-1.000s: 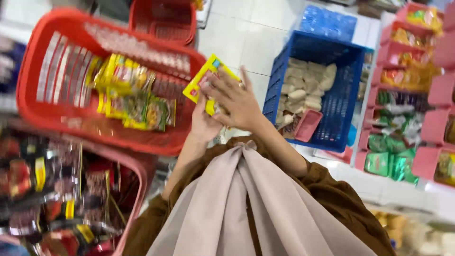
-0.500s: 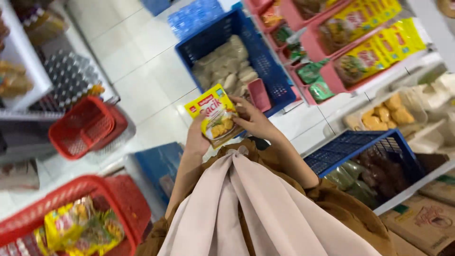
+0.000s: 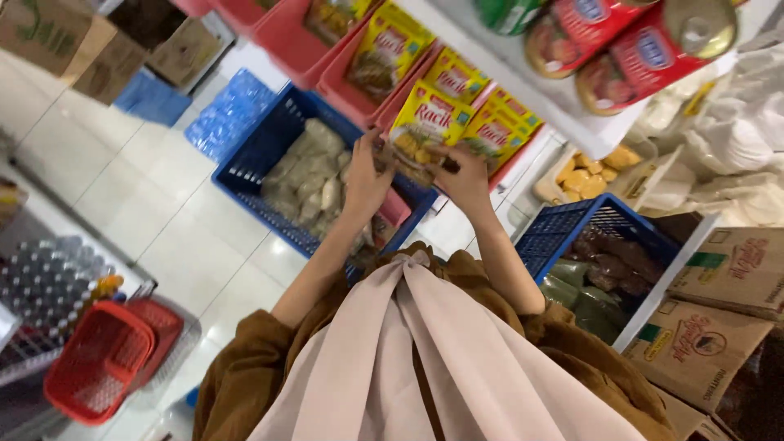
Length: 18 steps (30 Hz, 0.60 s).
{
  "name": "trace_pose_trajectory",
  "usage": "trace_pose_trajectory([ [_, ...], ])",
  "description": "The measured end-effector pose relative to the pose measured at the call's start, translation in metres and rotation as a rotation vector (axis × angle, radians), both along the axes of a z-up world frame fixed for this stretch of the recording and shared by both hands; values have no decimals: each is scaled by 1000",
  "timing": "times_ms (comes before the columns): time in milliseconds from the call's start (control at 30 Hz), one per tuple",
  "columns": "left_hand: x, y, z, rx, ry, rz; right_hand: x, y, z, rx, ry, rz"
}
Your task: The person takes seasoning packets from organizer bins on a shelf, turns them over by hand, and places them into a basket.
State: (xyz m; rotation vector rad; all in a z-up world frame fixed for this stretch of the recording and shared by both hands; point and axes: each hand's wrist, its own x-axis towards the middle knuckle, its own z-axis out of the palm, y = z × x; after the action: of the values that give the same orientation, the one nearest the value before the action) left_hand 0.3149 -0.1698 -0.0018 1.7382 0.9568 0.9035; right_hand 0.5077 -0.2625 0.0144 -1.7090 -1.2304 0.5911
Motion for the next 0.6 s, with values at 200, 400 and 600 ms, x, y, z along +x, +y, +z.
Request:
trace_pose_trajectory([
  [200, 75, 40, -71, 493, 524, -218, 63, 82, -66, -223, -465, -71],
  [400, 106, 74, -118, 369, 843, -455, 30, 98, -115, -179, -915, -419],
  [600, 126, 106, -137, 476, 930, -641, 38, 67, -99, -302, -598, -217],
])
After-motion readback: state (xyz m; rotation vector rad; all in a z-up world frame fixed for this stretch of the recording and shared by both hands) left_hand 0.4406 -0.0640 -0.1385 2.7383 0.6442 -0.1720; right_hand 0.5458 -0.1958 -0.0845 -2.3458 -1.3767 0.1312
